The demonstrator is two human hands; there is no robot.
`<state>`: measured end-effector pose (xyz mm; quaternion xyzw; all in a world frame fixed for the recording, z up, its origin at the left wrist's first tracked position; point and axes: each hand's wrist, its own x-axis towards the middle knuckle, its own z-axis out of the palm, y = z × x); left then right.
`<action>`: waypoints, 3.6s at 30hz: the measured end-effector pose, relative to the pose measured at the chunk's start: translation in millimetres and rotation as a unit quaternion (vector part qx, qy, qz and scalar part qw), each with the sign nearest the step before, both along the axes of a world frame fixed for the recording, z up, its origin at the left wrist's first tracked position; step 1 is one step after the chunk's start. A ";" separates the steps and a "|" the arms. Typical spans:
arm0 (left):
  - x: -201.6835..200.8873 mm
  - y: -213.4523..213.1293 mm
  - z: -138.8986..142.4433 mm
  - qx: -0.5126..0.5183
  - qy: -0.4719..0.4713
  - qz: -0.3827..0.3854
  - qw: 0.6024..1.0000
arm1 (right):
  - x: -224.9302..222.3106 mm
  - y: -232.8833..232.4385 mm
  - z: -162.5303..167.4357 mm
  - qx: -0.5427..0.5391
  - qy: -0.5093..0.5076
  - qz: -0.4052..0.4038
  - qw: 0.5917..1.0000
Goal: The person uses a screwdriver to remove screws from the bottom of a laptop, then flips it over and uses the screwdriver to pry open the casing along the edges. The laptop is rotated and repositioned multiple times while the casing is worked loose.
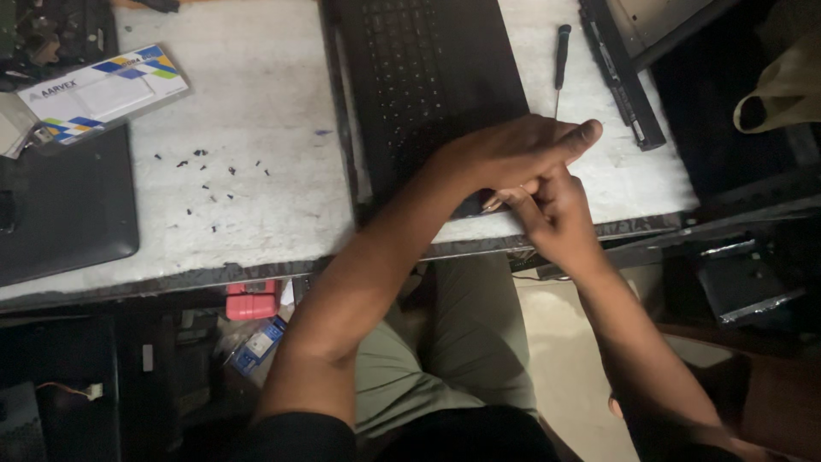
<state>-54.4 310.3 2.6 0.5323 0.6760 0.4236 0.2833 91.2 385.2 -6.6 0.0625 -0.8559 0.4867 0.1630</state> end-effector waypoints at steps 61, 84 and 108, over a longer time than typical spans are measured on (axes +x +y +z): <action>1.8 -5.0 6.3 0.030 0.050 0.004 0.998 | 12.3 -20.1 -26.2 -0.059 0.068 -0.067 0.994; 1.2 -4.6 7.0 -0.022 -0.006 -0.040 0.999 | 13.3 -33.2 -36.7 -0.136 0.092 -0.110 0.980; -1.5 -12.0 15.5 -0.048 -0.023 0.006 0.999 | 2.4 -41.4 14.1 -0.028 -0.058 -0.152 0.986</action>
